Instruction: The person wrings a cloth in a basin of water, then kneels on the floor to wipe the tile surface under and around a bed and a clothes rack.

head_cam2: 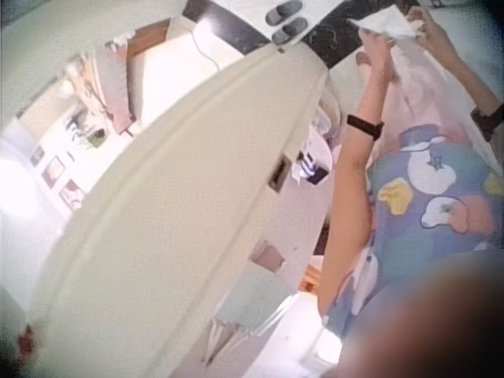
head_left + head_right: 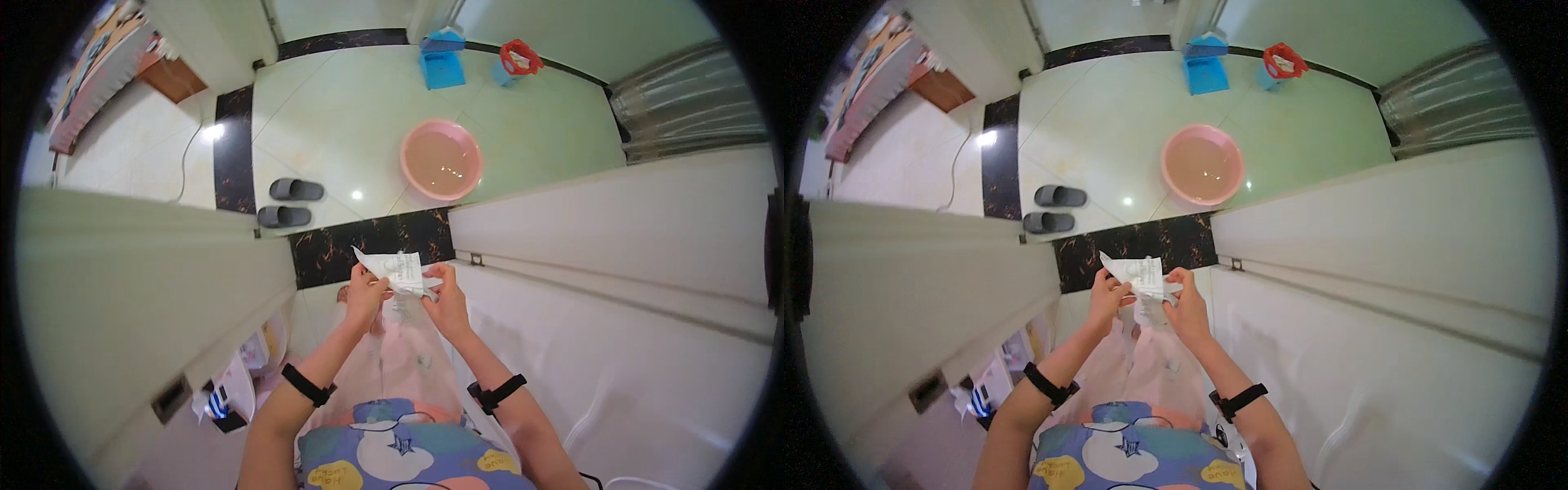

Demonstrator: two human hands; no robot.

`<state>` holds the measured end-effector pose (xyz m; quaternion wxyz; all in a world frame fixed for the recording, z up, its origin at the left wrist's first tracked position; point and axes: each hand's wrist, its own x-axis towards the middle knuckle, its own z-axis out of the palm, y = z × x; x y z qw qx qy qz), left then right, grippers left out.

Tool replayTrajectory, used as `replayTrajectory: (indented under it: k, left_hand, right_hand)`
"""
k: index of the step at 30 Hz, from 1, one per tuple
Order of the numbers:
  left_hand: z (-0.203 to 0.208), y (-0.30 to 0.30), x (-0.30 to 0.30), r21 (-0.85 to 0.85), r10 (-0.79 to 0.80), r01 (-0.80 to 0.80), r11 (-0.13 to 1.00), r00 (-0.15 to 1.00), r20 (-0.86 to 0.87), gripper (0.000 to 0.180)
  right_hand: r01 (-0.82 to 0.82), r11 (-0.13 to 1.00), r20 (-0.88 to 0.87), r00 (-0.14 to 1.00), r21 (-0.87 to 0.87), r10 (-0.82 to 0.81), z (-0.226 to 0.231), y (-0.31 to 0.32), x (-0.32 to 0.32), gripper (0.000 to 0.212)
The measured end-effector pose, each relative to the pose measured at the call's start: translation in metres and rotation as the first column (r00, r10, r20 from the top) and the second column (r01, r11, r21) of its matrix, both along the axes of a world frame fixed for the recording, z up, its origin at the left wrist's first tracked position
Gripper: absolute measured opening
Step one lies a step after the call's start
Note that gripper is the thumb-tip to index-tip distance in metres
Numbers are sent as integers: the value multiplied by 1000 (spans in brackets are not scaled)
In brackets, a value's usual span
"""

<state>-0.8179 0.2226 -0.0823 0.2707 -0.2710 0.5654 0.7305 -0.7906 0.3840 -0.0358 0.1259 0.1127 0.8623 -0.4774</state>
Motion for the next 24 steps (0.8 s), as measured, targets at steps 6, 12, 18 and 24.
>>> replayTrajectory:
  k: [6,12,18,24]
  left_hand:
    - [-50,53,-151,69,-218,207,976,929,299,58]
    - [-160,127,-277,-7,-161,169,986,948,274,33]
    - [-294,189,-388,-707,-746,500,500,663,-59,47]
    - [-447,225,-437,-662,-783,591,461,622,10,60]
  right_hand:
    - [-11,965,43,999,-263,23,-66,46,-122,18]
    - [210,944,130,975,-256,-182,-183,113,-243,22]
    - [357,927,77,927,114,-367,-320,162,-331,21]
    - [166,927,117,969,337,-216,-467,192,-376,24]
